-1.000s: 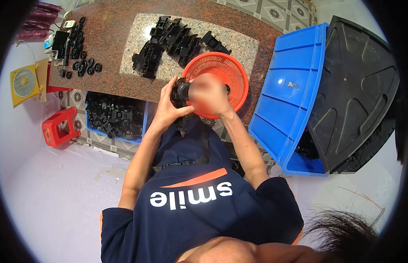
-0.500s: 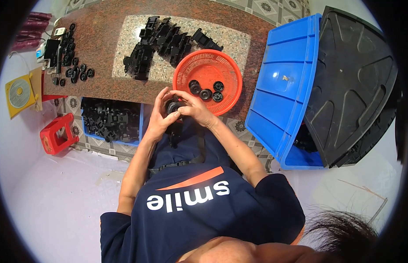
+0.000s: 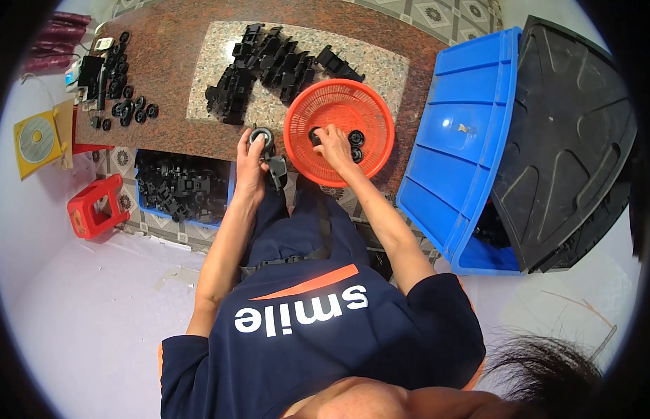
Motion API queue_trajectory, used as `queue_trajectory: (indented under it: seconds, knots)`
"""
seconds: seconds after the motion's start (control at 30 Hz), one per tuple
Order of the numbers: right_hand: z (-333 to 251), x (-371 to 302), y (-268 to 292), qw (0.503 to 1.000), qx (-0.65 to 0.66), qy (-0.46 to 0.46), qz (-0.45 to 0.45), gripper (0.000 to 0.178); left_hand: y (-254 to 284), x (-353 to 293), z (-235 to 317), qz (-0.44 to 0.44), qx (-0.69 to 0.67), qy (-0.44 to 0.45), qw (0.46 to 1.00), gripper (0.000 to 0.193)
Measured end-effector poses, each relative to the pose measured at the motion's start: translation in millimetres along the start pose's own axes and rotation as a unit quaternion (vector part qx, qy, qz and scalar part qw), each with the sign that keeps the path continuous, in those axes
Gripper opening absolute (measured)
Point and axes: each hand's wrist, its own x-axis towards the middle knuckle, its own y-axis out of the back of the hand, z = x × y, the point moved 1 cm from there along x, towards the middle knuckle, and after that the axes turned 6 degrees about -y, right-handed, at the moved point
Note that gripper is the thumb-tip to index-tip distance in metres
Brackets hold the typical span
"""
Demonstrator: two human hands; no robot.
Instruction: The recorder is assembling black plastic cylindrical parts by fitting rings and smaller components into the housing.
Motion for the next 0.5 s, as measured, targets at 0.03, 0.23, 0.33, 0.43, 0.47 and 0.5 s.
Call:
queue_trajectory:
  seconds: [0.03, 0.23, 0.33, 0.43, 0.47, 0.5]
  knots:
    - [9.7, 1.5, -3.8, 0.999, 0.02, 0.024, 0.023, 0.046, -1.0, 6.1, -0.9, -0.008, -0.004, -0.009, 1.0, 0.065]
    - [-29.7, 5.7, 53.9, 0.874, 0.438, -0.196, -0.075, 0.024, 1.3, 13.6, 4.9, 0.014, 0.055, -0.068, 0.996, 0.078]
    - [-86.2, -6.5, 114.1, 0.753, 0.614, -0.157, -0.174, 0.019, -17.3, 8.0, 15.0, 0.013, 0.077, -0.114, 0.99, 0.083]
    - [-104.2, -10.0, 117.8, 0.718, 0.659, -0.13, -0.184, 0.02, -28.8, 6.9, 16.1, 0.008, 0.1, -0.145, 0.984, 0.082]
    - [-108.1, -10.4, 118.2, 0.734, 0.637, -0.134, -0.195, 0.019, -30.1, 8.0, 15.3, 0.007, 0.101, -0.145, 0.984, 0.082]
    - [-111.5, -10.3, 117.5, 0.749, 0.614, -0.138, -0.206, 0.018, -31.0, 9.9, 14.2, 0.009, 0.137, -0.161, 0.977, 0.081]
